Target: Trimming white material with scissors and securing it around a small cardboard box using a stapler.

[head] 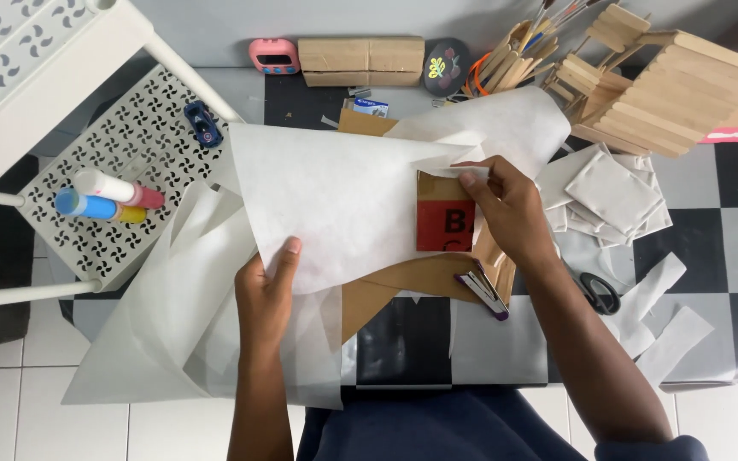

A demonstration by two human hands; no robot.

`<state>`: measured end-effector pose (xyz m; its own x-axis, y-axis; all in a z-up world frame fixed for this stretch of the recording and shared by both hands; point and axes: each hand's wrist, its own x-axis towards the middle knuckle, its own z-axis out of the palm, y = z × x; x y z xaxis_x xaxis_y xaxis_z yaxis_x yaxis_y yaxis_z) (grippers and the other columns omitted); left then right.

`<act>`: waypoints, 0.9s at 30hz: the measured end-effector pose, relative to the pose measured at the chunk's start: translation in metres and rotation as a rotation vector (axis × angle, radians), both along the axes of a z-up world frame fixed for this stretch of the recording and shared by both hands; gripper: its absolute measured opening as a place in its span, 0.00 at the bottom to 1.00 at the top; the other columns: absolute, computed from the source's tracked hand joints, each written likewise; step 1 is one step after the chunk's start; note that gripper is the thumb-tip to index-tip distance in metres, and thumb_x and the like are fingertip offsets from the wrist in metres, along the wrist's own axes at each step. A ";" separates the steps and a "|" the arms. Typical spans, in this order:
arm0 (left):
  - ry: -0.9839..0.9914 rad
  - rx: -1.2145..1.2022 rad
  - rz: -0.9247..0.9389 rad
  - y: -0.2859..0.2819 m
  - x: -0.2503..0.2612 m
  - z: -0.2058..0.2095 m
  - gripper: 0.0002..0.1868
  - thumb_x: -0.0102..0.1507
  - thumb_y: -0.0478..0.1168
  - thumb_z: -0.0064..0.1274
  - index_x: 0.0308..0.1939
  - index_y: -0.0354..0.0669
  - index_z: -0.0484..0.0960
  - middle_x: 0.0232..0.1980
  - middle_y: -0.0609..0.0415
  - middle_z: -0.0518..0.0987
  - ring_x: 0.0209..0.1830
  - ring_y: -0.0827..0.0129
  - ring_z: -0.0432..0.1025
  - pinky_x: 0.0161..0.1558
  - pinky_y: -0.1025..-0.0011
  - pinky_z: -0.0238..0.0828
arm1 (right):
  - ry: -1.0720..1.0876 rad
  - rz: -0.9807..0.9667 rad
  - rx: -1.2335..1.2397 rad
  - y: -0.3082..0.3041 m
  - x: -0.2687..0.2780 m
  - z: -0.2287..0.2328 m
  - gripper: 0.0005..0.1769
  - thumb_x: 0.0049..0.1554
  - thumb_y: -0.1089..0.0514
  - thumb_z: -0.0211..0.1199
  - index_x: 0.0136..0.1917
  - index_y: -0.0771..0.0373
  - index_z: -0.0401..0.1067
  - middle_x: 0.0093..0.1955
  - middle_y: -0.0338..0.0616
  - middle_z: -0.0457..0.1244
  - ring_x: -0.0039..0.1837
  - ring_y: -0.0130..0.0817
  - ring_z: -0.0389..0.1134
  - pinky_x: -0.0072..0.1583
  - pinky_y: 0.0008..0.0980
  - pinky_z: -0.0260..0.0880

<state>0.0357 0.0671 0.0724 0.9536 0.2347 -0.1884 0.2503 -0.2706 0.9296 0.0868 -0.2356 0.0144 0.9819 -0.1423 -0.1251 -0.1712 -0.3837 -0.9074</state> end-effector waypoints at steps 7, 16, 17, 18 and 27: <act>-0.654 0.435 0.281 -0.018 -0.001 -0.059 0.30 0.68 0.33 0.55 0.72 0.32 0.64 0.69 0.39 0.65 0.63 0.49 0.72 0.53 0.59 0.78 | -0.050 0.019 -0.129 -0.004 0.036 -0.032 0.06 0.68 0.57 0.61 0.55 0.58 0.77 0.40 0.46 0.70 0.47 0.34 0.72 0.52 0.36 0.70; -0.850 0.391 -0.355 -0.093 -0.012 -0.091 0.07 0.64 0.34 0.58 0.46 0.48 0.85 0.43 0.58 0.82 0.42 0.67 0.80 0.46 0.69 0.78 | -0.152 0.036 -0.024 -0.017 0.041 -0.040 0.08 0.69 0.58 0.60 0.60 0.59 0.75 0.36 0.47 0.67 0.41 0.31 0.69 0.49 0.32 0.72; -0.859 0.387 -0.358 -0.100 -0.013 -0.090 0.07 0.64 0.34 0.58 0.46 0.48 0.85 0.43 0.58 0.82 0.42 0.67 0.80 0.46 0.69 0.78 | -0.159 0.030 -0.028 -0.013 0.042 -0.026 0.08 0.69 0.58 0.60 0.60 0.59 0.75 0.36 0.47 0.67 0.41 0.31 0.69 0.49 0.32 0.72; -0.398 -0.127 -0.315 -0.105 -0.021 -0.088 0.10 0.65 0.40 0.59 0.48 0.40 0.81 0.46 0.49 0.81 0.43 0.64 0.79 0.40 0.71 0.80 | -0.177 0.041 0.025 -0.009 0.037 -0.013 0.09 0.69 0.59 0.60 0.61 0.61 0.75 0.36 0.46 0.66 0.41 0.30 0.67 0.48 0.30 0.72; 0.316 -1.207 -0.175 -0.122 -0.011 -0.088 0.41 0.64 0.53 0.59 0.72 0.32 0.60 0.70 0.41 0.66 0.71 0.56 0.65 0.68 0.58 0.67 | -0.228 0.127 0.172 -0.008 0.029 0.030 0.12 0.69 0.58 0.58 0.63 0.65 0.73 0.35 0.48 0.65 0.39 0.29 0.68 0.47 0.27 0.73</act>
<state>0.0242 -0.0545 -0.0156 0.8287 -0.3703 -0.4198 0.5532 0.6563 0.5131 0.1156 -0.2438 0.0449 0.9959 -0.0130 0.0890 0.0838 -0.2263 -0.9704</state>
